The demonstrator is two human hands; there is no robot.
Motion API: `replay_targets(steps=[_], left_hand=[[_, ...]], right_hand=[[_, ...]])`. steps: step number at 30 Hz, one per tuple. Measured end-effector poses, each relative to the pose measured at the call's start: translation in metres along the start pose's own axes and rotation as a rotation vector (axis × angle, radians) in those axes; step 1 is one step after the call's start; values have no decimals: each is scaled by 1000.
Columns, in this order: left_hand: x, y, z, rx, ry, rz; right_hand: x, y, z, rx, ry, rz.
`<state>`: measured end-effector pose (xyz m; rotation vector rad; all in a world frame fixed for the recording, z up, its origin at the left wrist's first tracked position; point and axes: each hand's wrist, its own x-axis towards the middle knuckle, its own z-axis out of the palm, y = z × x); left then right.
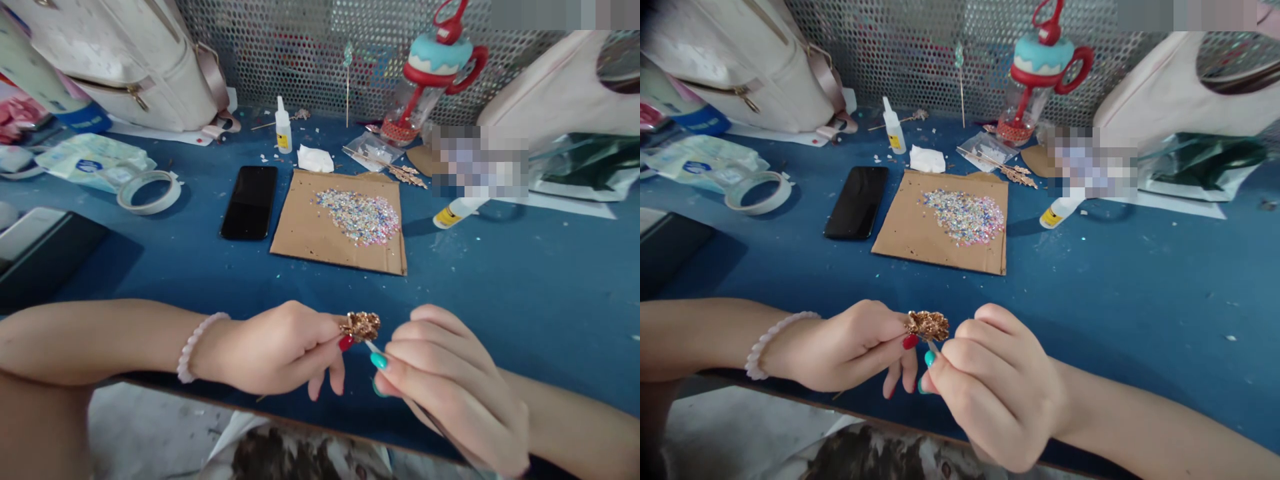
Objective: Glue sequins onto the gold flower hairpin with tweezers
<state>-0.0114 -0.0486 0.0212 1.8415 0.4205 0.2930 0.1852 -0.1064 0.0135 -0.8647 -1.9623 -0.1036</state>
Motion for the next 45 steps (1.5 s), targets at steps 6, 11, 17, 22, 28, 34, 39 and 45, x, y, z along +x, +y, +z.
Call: replay_targets(steps=[6,11,17,22,28,34,39,45], left_hand=[[0,-2,1,-17,-1,-8],[-1,-2,1,-31,-2,-9],[0,-3,2,-38,0,-11],[-1,-3,3,-52,-1,-22],[-2,-2,5,-87,-17,-44],[-1,0,5,-131,-36,-76],[-1,2,3,-101,-47,-58],[-1,2,3,-89,-54,-50]], right_hand=[[2,8,-3,5,-67,-37],[2,8,-5,2,-89,-50],[-1,4,-4,10,-66,-16],[5,22,-4,3,-81,-255],[7,32,-4,-50,-66,-431],[-1,19,-2,-101,-73,-264],[5,28,-2,-83,-42,-451],[6,30,-3,-87,-33,-450]])
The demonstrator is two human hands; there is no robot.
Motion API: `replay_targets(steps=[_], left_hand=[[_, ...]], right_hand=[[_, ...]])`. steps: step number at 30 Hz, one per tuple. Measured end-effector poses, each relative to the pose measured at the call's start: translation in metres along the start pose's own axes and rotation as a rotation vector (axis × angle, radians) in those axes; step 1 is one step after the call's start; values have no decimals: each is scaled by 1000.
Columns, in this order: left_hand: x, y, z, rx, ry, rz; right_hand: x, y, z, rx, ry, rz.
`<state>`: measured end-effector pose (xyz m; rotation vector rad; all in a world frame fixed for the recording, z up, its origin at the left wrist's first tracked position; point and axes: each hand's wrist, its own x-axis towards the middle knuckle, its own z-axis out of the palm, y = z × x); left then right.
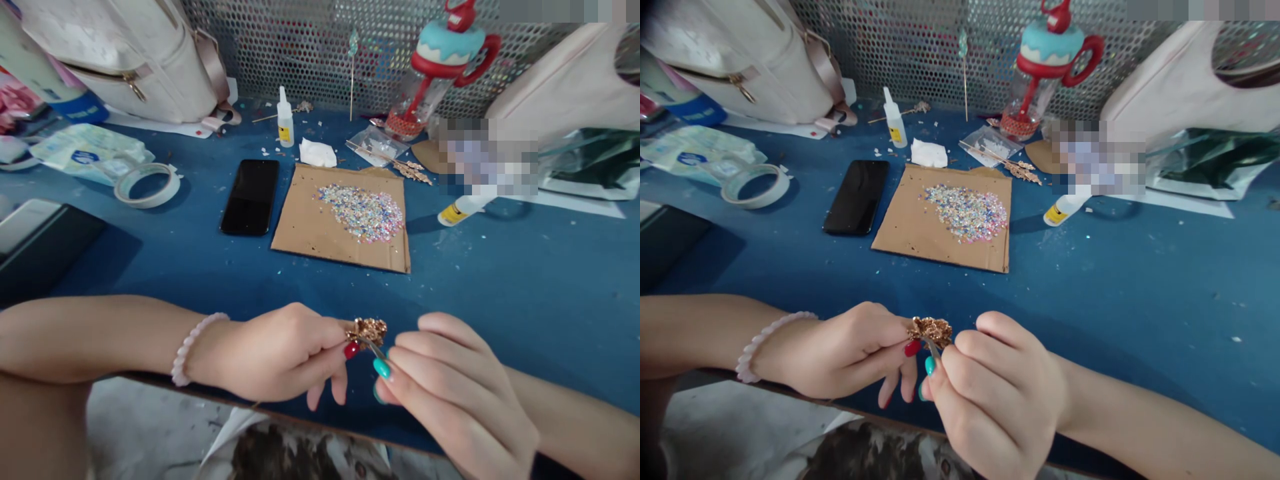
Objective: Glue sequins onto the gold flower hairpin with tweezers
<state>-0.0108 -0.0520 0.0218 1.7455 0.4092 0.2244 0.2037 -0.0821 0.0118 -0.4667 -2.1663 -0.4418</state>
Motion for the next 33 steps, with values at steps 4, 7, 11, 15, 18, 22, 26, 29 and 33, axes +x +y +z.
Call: replay_targets(steps=[4,7,11,15,18,22,26,29,33], left_hand=[[0,-1,-1,11,-9,-7],[0,-1,-2,32,-8,-25],[0,1,-2,51,-2,-35],[-1,2,0,30,-4,-50],[0,1,-1,-24,-22,-101],[2,1,-2,-123,-46,-202],[2,-1,-1,-163,-23,-232],[2,-1,0,-166,-1,-230],[3,1,-2,-171,-14,-237]], right_hand=[[0,0,1,-1,-7,-16],[0,0,1,-16,8,-7],[0,-1,0,-25,5,2],[0,-1,0,-24,7,-2],[0,0,1,-20,9,-4],[1,1,1,-13,6,0],[-1,1,1,1,11,29],[-2,-6,1,5,-6,135],[-2,-17,1,16,-19,333]])
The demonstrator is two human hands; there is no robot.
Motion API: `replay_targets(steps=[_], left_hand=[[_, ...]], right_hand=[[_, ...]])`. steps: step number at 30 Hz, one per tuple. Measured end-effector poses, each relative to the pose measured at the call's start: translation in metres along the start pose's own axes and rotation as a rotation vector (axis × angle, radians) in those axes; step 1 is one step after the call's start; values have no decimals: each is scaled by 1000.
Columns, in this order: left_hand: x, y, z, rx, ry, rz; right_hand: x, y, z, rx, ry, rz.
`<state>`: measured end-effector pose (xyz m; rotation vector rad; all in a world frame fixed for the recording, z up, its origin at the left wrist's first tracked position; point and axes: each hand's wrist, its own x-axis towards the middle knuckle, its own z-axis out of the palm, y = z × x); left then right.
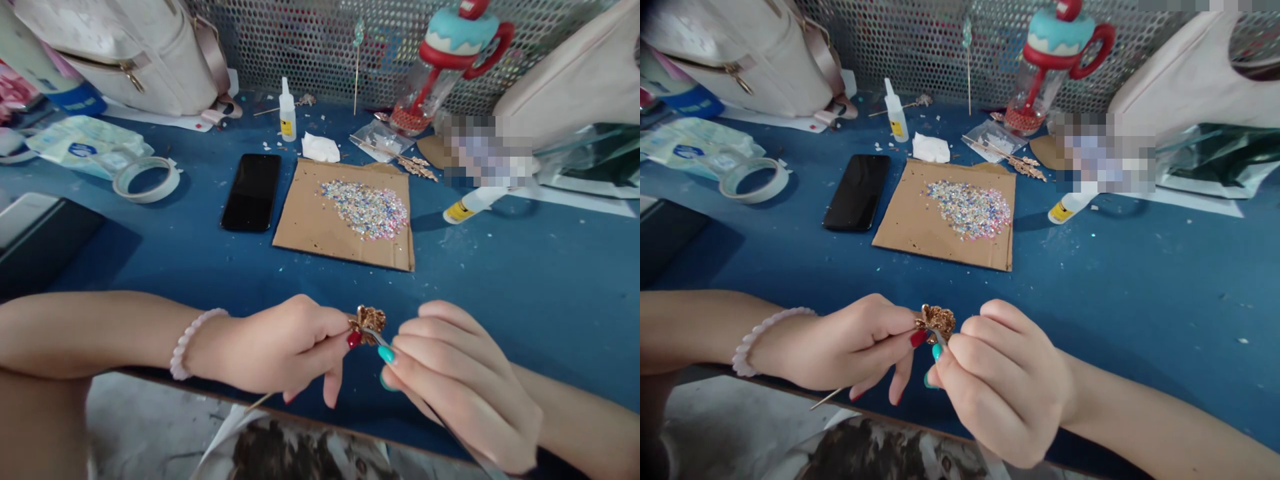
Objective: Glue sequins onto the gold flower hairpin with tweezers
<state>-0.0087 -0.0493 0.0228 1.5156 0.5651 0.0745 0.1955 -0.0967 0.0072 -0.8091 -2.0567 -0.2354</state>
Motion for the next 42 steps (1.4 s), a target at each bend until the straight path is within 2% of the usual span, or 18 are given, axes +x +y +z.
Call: replay_targets(steps=[6,12,14,16,18,23,28,33,35,38,42], left_hand=[[-1,3,-2,5,-21,-16],[0,1,-2,13,-15,2],[0,1,-2,18,-11,7],[0,1,-2,25,-15,7],[-1,1,-1,30,-28,5],[-2,0,1,14,13,3],[-2,2,-1,47,-30,-5],[-2,0,-2,44,-16,12],[-2,0,-1,37,-6,20],[-1,-1,-1,35,11,26],[-1,0,-1,35,-4,28]], right_hand=[[1,3,2,14,-41,-61],[1,4,-1,4,-55,-61],[3,9,-1,15,-59,-125],[5,14,0,38,-40,-258],[5,16,1,37,-36,-294],[1,6,0,-41,-66,-119],[-2,-1,-3,-9,-98,-119],[-2,-3,-4,-40,-85,-30],[-1,3,-2,-35,-74,-93],[2,16,0,2,-39,-342],[4,26,2,-4,-27,-362]])
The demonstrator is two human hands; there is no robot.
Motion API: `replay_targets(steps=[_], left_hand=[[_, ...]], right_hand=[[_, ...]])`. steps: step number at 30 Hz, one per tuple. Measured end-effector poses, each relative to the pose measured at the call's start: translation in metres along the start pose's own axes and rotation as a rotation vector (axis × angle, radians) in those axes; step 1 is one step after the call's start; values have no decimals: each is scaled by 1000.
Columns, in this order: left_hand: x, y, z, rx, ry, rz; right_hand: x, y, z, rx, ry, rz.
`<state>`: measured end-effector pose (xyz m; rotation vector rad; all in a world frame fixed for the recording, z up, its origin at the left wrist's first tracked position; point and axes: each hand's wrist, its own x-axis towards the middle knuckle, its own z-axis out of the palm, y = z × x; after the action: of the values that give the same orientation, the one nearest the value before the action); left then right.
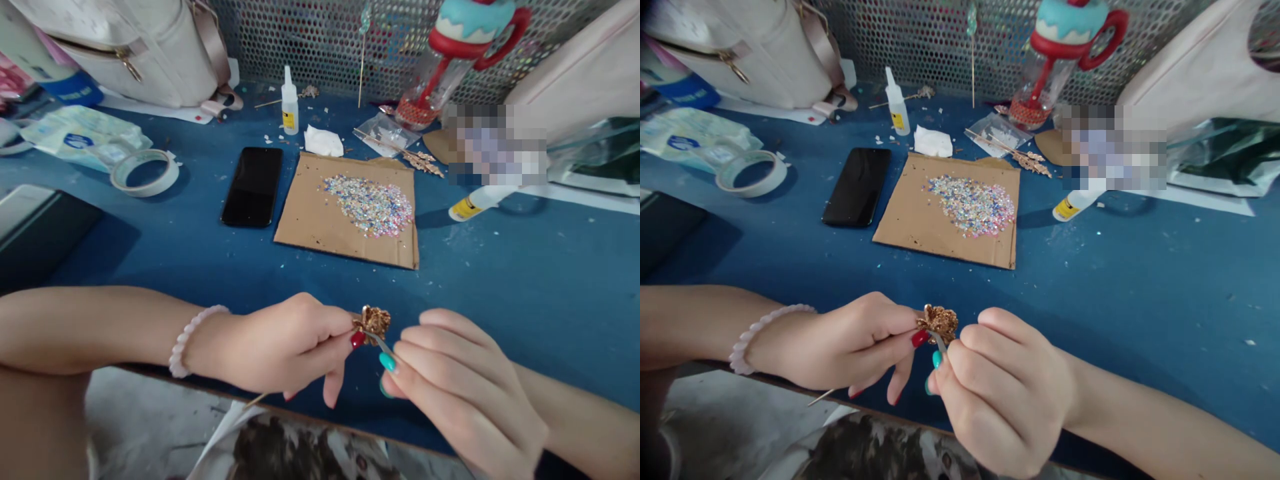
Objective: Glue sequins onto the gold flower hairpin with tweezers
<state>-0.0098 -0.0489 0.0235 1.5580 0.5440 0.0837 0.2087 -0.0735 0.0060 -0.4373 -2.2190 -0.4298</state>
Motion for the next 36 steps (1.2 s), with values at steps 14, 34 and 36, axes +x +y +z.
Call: replay_targets(steps=[14,34,36], left_hand=[[5,-3,-5,-50,128,5],[10,-16,-5,-89,298,123],[10,-15,-4,-91,297,120]], right_hand=[[8,-8,-7,129,-114,207],[2,7,1,463,-162,353],[2,6,1,458,-158,355]])
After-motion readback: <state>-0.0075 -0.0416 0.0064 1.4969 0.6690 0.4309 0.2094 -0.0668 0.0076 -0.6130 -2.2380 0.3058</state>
